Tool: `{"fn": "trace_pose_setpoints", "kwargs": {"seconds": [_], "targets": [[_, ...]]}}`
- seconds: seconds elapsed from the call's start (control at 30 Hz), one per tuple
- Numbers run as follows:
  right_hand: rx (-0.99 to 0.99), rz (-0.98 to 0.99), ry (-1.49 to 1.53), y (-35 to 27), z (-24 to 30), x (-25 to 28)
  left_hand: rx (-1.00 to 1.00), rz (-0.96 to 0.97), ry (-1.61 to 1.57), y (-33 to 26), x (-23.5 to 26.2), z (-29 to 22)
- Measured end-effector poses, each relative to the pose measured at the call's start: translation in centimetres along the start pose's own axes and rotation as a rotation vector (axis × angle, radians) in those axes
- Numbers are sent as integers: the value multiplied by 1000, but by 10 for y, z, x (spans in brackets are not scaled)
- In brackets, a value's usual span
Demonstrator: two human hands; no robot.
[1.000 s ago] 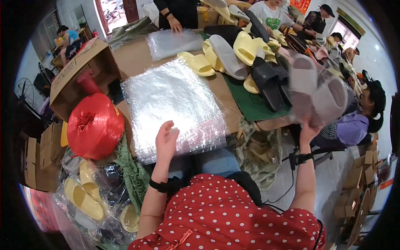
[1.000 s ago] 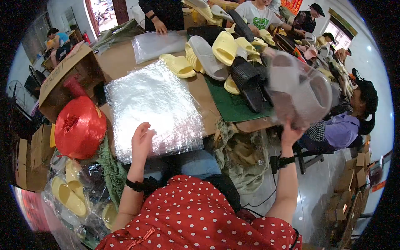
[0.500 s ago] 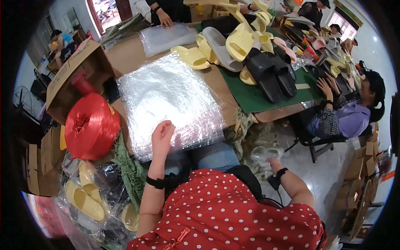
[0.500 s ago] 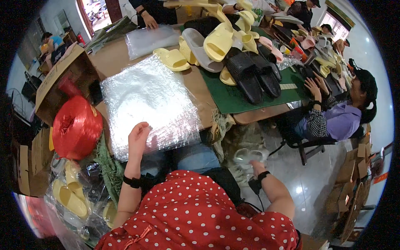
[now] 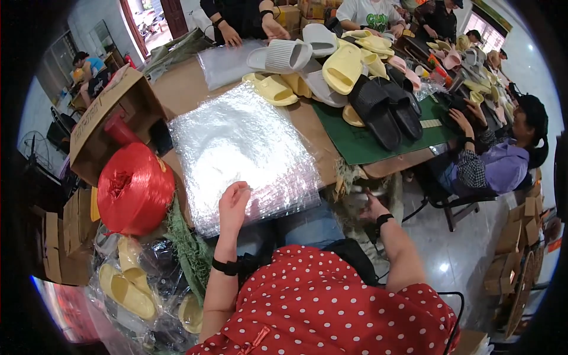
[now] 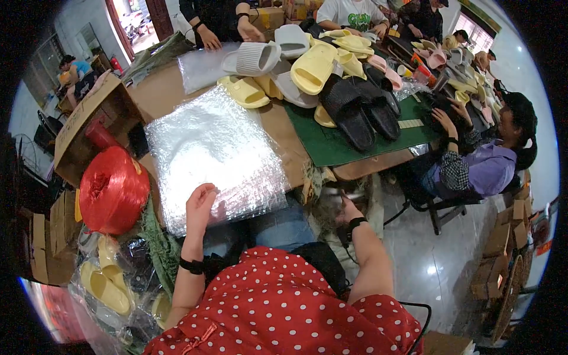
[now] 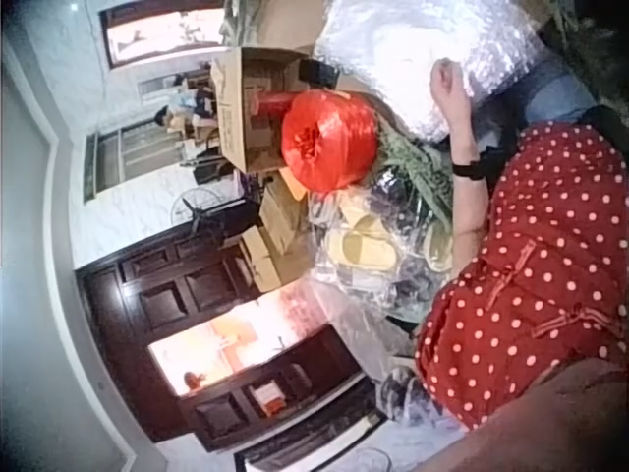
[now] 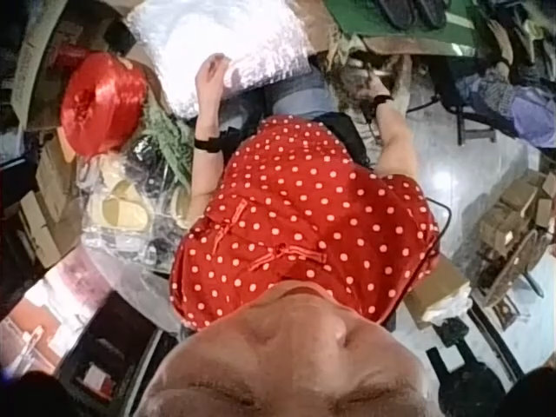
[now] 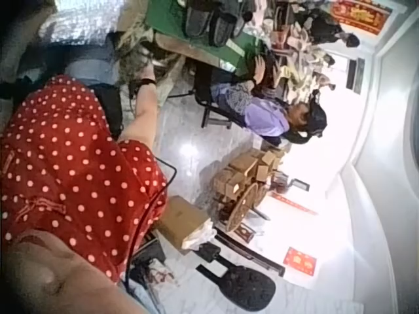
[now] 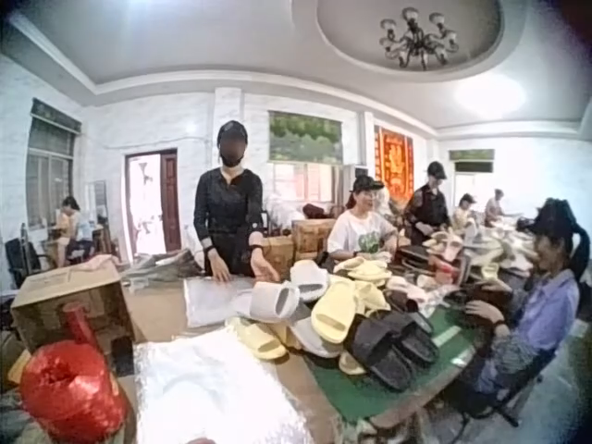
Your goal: The recorder is seen putting pairs of plastic sandals into plastic bags and then placing those into a larger transport bag.
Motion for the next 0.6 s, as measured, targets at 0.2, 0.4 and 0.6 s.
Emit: {"fn": "trace_pose_setpoints", "kwargs": {"seconds": [0.2,0.4,0.6], "targets": [[405,136,-828,-38,18,-3,-26,5,-18,2,-3,6],[446,274,-1188,-142,71,-13,-54,-6,17,3,-1,9],[514,277,-1365,-123,58,-8,-39,6,-6,1,-6,1]]}}
Point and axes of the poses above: each hand's wrist, its own y-axis towards the middle knuckle, its own x-axis out of the back of the hand, z = x × y, the point moved 6 cm from there along y, towards the middle knuckle, and after that the axes turned 5 degrees about -z, right-handed, at the moved point
